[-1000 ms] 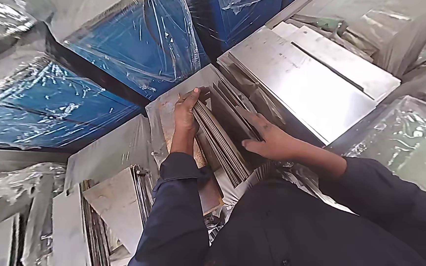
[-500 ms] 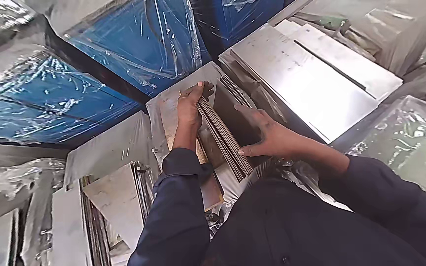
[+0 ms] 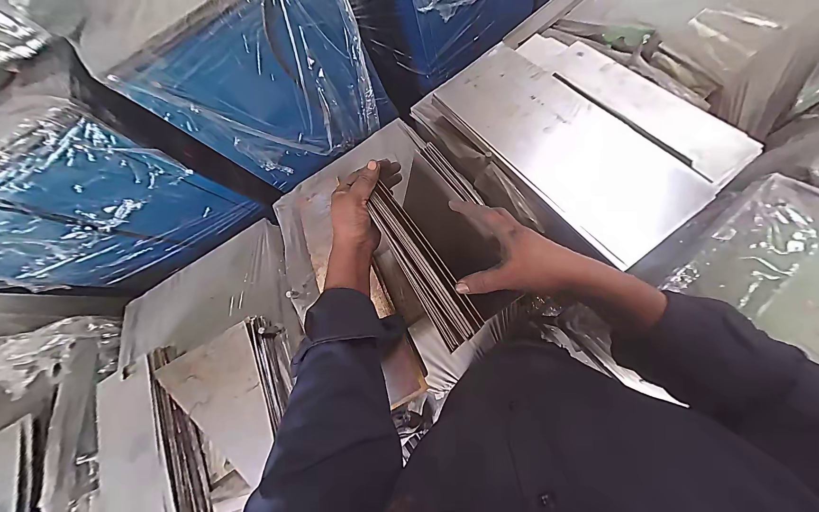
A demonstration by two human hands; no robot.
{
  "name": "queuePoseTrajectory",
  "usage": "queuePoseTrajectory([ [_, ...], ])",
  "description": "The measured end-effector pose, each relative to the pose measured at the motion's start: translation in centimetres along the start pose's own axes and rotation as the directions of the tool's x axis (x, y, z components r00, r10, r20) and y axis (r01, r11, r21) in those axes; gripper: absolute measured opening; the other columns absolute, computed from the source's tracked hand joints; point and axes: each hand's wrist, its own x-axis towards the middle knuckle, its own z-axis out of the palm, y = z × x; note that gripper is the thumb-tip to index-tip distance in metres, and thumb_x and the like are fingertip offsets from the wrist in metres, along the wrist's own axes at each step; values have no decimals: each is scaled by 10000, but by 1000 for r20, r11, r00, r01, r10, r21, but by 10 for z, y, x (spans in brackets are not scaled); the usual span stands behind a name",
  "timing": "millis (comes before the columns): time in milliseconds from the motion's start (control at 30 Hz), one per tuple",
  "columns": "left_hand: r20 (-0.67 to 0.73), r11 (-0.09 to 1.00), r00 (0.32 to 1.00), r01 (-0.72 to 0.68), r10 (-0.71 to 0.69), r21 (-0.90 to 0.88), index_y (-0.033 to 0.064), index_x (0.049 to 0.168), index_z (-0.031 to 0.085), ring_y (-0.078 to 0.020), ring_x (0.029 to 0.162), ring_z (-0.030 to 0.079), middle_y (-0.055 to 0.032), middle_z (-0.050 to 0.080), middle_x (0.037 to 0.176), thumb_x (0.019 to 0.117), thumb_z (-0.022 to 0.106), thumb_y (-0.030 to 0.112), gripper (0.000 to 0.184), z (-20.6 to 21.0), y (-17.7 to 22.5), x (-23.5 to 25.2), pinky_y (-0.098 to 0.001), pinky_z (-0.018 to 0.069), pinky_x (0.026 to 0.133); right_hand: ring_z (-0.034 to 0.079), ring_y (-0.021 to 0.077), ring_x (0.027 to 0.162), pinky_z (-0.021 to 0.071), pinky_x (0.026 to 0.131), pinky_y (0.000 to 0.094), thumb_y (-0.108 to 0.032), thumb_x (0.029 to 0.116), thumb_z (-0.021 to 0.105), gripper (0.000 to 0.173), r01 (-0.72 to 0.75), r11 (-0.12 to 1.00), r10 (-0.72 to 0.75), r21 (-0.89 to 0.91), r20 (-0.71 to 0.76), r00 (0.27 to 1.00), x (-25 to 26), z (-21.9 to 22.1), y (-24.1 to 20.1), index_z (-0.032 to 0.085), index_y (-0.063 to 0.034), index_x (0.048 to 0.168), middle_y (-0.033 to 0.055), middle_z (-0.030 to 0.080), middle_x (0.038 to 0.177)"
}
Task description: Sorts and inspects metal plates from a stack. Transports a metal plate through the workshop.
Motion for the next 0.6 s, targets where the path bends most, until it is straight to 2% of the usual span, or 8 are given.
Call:
queuePoseTrajectory([
  [200, -10, 1000, 1000, -1, 1, 6, 89, 1234, 658, -151, 963, 733, -57, 755, 1096, 1107, 452, 329, 341, 1, 2, -2, -325, 595, 853, 494, 359, 1341, 500, 982, 612, -448, 704, 936, 1101, 6, 1000, -6, -23, -6, 1000, 1, 2, 1, 308, -417, 1608, 178, 375, 1573],
  [400, -45, 1000, 999, 22, -21, 8, 89, 1223, 652, -155, 939, 737, -57, 757, 1076, 1103, 469, 326, 323, 3, 4, -2, -331, 602, 836, 475, 370, 1370, 479, 1011, 630, -528, 745, 892, 1069, 12, 999, -13, -50, -18, 1000, 0, 3, 3, 298, -379, 1621, 168, 355, 1604],
  [500, -41, 1000, 999, 19, -18, 12, 80, 1220, 648, -156, 942, 736, -59, 756, 1073, 1102, 468, 315, 319, 4, 4, -1, -334, 600, 839, 480, 387, 1361, 483, 998, 647, -582, 710, 896, 1132, -8, 997, 6, -79, -27, 1000, 2, 5, 3, 263, -390, 1628, 190, 355, 1591],
  [600, -30, 999, 999, 20, -19, 43, 86, 1221, 666, -152, 950, 733, -50, 757, 1079, 1105, 463, 333, 340, 7, 8, -2, -332, 598, 847, 532, 377, 1290, 520, 941, 621, -499, 735, 909, 1099, -14, 998, 13, -59, -10, 1000, 3, 7, -2, 269, -389, 1622, 214, 373, 1548],
])
